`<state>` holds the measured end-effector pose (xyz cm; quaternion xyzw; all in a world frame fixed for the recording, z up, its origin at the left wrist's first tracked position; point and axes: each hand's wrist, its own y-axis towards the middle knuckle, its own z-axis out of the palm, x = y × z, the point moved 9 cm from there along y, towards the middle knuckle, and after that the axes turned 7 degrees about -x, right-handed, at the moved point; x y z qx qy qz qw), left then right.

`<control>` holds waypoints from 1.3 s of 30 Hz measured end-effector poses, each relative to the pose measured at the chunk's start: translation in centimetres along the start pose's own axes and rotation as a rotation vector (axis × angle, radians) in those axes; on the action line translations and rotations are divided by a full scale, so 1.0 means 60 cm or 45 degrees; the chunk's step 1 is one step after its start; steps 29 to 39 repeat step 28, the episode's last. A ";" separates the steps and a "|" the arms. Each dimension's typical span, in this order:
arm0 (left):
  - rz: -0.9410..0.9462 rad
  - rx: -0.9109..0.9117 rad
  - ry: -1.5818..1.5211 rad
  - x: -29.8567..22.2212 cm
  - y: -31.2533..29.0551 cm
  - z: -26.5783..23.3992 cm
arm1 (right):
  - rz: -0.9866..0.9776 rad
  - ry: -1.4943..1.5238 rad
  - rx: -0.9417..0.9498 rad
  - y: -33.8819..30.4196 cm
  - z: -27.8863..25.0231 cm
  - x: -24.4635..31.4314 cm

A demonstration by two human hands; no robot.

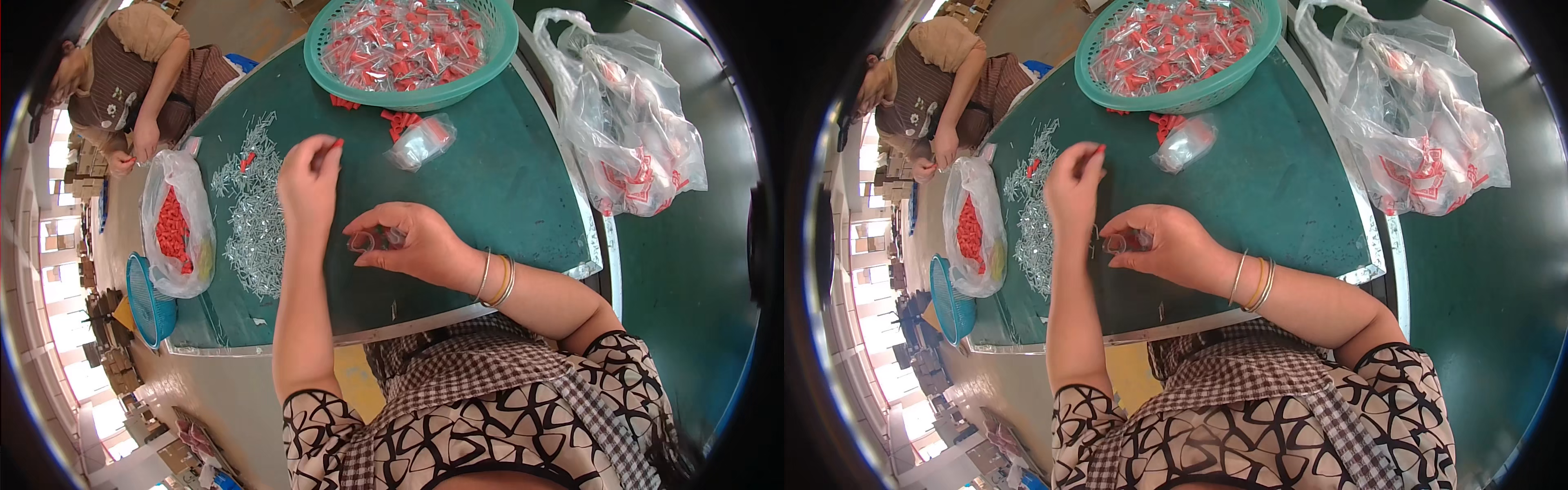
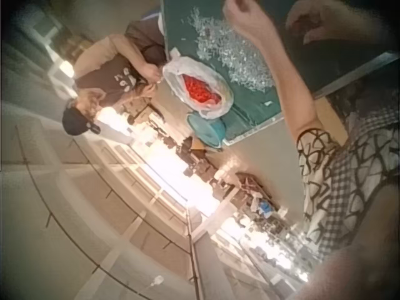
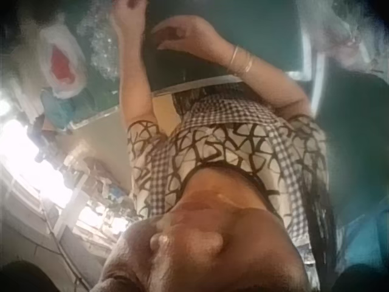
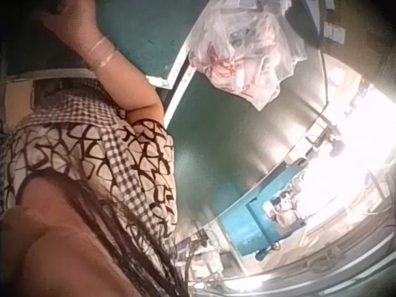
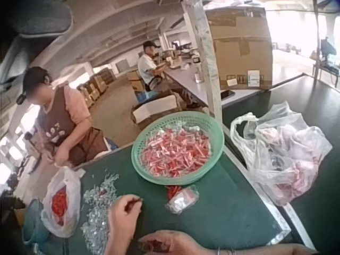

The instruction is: The person places small metal components and red caps into small plastic bags by hand.

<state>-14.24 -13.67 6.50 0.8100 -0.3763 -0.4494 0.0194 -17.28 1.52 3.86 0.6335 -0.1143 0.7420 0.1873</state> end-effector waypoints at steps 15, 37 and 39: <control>0.474 0.147 0.050 -0.126 -0.157 -0.097 | 0.177 -0.016 0.051 0.001 0.008 -0.030; 0.442 0.168 0.278 -0.090 -0.166 -0.080 | -0.269 -0.431 -0.066 -0.006 -0.001 0.006; 0.442 0.168 0.278 -0.090 -0.166 -0.080 | -0.269 -0.431 -0.066 -0.006 -0.001 0.006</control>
